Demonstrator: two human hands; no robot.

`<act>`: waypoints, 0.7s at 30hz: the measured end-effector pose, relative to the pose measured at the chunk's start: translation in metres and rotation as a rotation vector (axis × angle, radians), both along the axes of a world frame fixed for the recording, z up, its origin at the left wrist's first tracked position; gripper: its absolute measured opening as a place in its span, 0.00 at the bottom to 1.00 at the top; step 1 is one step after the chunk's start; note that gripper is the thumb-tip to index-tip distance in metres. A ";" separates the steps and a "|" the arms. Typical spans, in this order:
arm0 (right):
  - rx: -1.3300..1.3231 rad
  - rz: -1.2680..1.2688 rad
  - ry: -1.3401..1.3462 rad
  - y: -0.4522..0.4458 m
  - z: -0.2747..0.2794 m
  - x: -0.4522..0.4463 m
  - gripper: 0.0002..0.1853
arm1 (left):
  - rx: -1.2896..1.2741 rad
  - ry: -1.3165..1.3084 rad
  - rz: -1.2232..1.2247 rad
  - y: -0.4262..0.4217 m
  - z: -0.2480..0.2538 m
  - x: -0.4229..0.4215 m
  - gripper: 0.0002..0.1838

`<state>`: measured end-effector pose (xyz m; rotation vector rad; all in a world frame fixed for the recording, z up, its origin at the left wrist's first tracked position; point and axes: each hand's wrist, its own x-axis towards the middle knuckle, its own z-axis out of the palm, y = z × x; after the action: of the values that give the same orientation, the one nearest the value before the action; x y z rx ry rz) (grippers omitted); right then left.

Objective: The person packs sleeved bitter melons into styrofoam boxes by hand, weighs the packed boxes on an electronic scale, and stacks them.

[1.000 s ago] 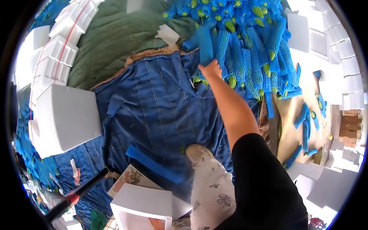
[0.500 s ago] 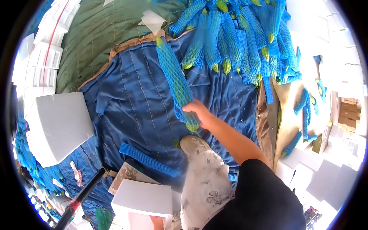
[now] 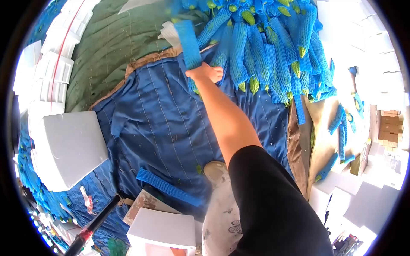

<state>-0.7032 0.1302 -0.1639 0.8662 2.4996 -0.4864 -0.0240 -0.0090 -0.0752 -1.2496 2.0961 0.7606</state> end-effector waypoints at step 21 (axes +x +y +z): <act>0.274 0.772 -0.048 0.174 0.017 0.294 0.37 | 0.007 0.092 -0.083 -0.006 -0.003 -0.006 0.28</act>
<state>-0.4097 0.3042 -0.1467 -0.0495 2.6308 0.1369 -0.0297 -0.0145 -0.0779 -1.1361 2.2021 0.8011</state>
